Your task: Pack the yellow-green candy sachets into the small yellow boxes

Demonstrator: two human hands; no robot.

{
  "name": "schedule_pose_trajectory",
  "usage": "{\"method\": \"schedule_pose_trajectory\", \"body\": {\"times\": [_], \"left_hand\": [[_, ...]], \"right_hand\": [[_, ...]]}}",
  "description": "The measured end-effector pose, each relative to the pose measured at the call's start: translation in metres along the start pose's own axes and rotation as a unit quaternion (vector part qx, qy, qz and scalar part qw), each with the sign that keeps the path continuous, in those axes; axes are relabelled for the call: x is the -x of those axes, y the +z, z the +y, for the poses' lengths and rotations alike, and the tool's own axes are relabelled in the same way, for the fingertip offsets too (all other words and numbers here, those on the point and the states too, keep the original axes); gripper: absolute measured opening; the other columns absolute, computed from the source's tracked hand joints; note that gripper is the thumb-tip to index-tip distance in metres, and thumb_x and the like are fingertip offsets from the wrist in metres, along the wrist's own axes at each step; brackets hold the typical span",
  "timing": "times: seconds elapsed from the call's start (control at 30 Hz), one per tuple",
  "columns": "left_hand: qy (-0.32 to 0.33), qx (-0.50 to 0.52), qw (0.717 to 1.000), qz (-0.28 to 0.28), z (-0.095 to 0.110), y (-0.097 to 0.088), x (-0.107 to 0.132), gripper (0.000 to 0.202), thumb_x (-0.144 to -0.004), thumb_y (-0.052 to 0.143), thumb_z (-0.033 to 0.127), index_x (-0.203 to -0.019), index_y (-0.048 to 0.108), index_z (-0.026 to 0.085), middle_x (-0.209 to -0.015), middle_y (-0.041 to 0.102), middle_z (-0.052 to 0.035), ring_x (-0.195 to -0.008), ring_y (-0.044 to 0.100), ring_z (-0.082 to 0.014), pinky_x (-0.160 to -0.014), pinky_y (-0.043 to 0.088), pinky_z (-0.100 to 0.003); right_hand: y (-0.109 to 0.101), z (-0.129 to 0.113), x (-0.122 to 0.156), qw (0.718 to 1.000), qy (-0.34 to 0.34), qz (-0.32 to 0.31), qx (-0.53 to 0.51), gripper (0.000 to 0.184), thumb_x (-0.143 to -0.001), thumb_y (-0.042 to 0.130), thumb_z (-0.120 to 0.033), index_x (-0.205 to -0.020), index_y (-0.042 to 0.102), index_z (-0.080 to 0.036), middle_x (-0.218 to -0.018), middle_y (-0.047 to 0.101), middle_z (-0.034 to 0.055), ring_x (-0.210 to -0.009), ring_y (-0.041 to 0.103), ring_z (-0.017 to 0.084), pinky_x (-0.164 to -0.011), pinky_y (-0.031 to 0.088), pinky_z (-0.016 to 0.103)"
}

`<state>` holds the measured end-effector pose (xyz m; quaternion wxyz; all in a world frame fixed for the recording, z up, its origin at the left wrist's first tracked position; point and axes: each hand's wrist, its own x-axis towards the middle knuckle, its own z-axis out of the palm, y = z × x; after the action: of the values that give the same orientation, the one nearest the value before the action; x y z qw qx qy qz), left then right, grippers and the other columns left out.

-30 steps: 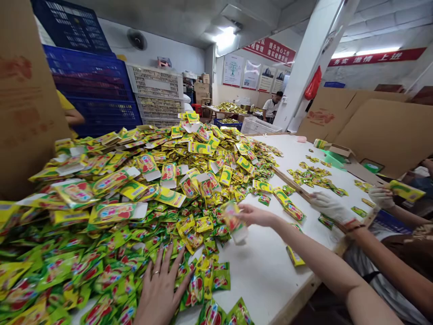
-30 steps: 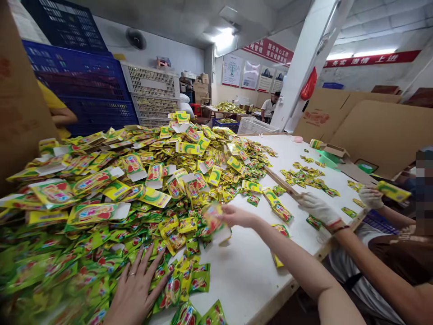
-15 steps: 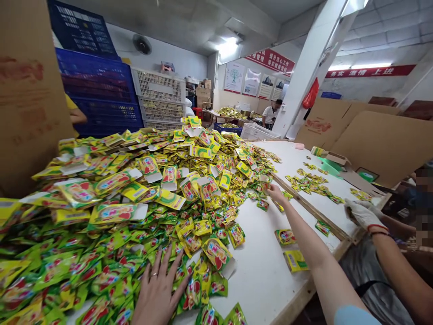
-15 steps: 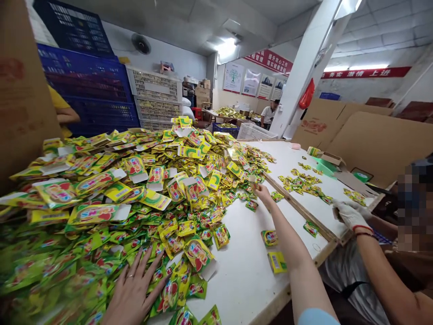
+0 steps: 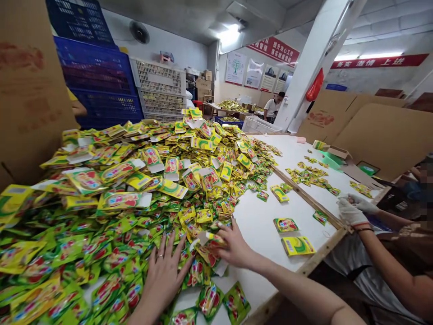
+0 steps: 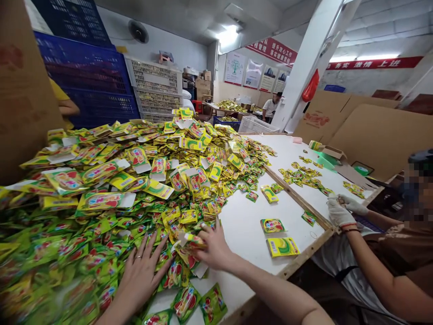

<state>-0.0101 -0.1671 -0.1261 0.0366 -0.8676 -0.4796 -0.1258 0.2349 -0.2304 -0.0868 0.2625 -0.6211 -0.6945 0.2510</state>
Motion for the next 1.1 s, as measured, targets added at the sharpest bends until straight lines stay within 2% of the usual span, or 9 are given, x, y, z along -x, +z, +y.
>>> {"method": "schedule_pose_trajectory", "body": {"times": [0.13, 0.23, 0.4, 0.53, 0.63, 0.7, 0.73, 0.9, 1.1], "left_hand": [[-0.003, -0.017, 1.000, -0.003, 0.001, -0.003, 0.000, 0.062, -0.091, 0.045, 0.049, -0.144, 0.053, 0.019, -0.156, 0.041, -0.0163, -0.146, 0.035, -0.0388, -0.115, 0.029, -0.056], [0.004, -0.021, 1.000, -0.004, 0.001, -0.004, 0.001, 0.059, -0.090, 0.045, 0.044, -0.144, 0.053, 0.020, -0.156, 0.041, -0.0156, -0.146, 0.035, -0.0384, -0.114, 0.029, -0.056], [0.009, -0.035, 0.999, 0.014, -0.002, 0.002, 0.000, 0.062, -0.087, 0.045, 0.044, -0.142, 0.056, 0.016, -0.154, 0.045, -0.0161, -0.144, 0.036, -0.0391, -0.113, 0.029, -0.056], [0.004, -0.047, 0.999, 0.016, -0.004, 0.007, -0.005, 0.069, -0.087, 0.040, 0.051, -0.137, 0.060, 0.008, -0.150, 0.049, -0.0196, -0.141, 0.040, -0.0405, -0.112, 0.030, -0.055], [0.009, -0.049, 0.999, 0.003, -0.005, 0.005, -0.007, 0.069, -0.086, 0.039, 0.052, -0.133, 0.063, 0.007, -0.144, 0.055, -0.0205, -0.138, 0.043, -0.0403, -0.111, 0.032, -0.054], [0.012, -0.043, 0.999, 0.002, -0.005, 0.003, -0.006, 0.069, -0.087, 0.038, 0.052, -0.136, 0.060, 0.010, -0.144, 0.055, -0.0192, -0.135, 0.046, -0.0386, -0.110, 0.033, -0.052], [0.013, -0.038, 0.999, 0.001, -0.006, 0.003, -0.005, 0.068, -0.088, 0.037, 0.052, -0.138, 0.058, 0.011, -0.146, 0.054, -0.0184, -0.133, 0.048, -0.0377, -0.110, 0.033, -0.052], [0.044, 0.015, 0.999, -0.017, -0.011, 0.008, 0.001, 0.057, -0.091, 0.037, 0.049, -0.136, 0.060, 0.021, -0.144, 0.056, -0.0168, -0.131, 0.050, -0.0370, -0.111, 0.029, -0.057], [0.015, -0.022, 0.999, -0.018, -0.006, 0.007, -0.003, 0.066, -0.089, 0.034, 0.051, -0.136, 0.060, 0.013, -0.138, 0.059, -0.0199, -0.130, 0.049, -0.0411, -0.110, 0.029, -0.055]], "right_hand": [[0.025, -0.029, 0.013, 0.994, 0.027, -0.008, 0.108, 0.059, -0.075, 0.071, -0.032, -0.132, 0.056, -0.023, -0.132, 0.062, 0.0142, -0.139, 0.035, 0.045, -0.113, 0.016, 0.070], [0.025, -0.032, 0.014, 0.992, 0.040, -0.014, 0.119, 0.077, -0.073, 0.073, -0.032, -0.144, 0.045, -0.022, -0.135, 0.060, 0.0166, -0.135, 0.042, 0.043, -0.109, 0.033, 0.063], [0.001, -0.039, -0.006, 0.987, 0.021, -0.054, 0.150, 0.069, -0.073, 0.069, -0.024, -0.139, 0.049, -0.024, -0.127, 0.065, 0.0148, -0.113, 0.061, 0.039, -0.086, 0.052, 0.050], [-0.015, -0.056, -0.058, 0.999, 0.002, -0.026, -0.040, 0.061, -0.078, 0.072, -0.033, -0.135, 0.050, -0.028, -0.123, 0.068, 0.0064, -0.111, 0.065, 0.028, -0.090, 0.052, 0.039], [-0.024, -0.053, -0.103, 0.977, -0.079, -0.079, -0.183, 0.072, -0.081, 0.074, -0.046, -0.143, 0.043, -0.028, -0.132, 0.064, 0.0054, -0.114, 0.064, 0.020, -0.090, 0.052, 0.029], [-0.046, -0.031, -0.118, 0.988, -0.034, -0.033, -0.149, 0.074, -0.079, 0.075, -0.051, -0.143, 0.046, -0.030, -0.132, 0.064, 0.0041, -0.115, 0.064, 0.020, -0.093, 0.051, 0.030], [-0.064, -0.014, -0.119, 0.993, 0.040, 0.049, -0.104, 0.068, -0.079, 0.075, -0.052, -0.139, 0.051, -0.032, -0.130, 0.066, 0.0023, -0.116, 0.063, 0.020, -0.096, 0.050, 0.031], [-0.163, 0.099, -0.065, 0.941, 0.223, 0.254, -0.027, 0.072, -0.092, 0.055, -0.050, -0.148, 0.036, -0.009, -0.149, 0.044, 0.0245, -0.145, 0.030, 0.035, -0.117, 0.024, 0.055], [-0.183, 0.175, 0.003, 0.907, 0.282, 0.308, -0.055, 0.067, -0.092, 0.044, -0.058, -0.142, 0.044, -0.014, -0.137, 0.057, 0.0226, -0.132, 0.051, 0.034, -0.105, 0.043, 0.052]]}}
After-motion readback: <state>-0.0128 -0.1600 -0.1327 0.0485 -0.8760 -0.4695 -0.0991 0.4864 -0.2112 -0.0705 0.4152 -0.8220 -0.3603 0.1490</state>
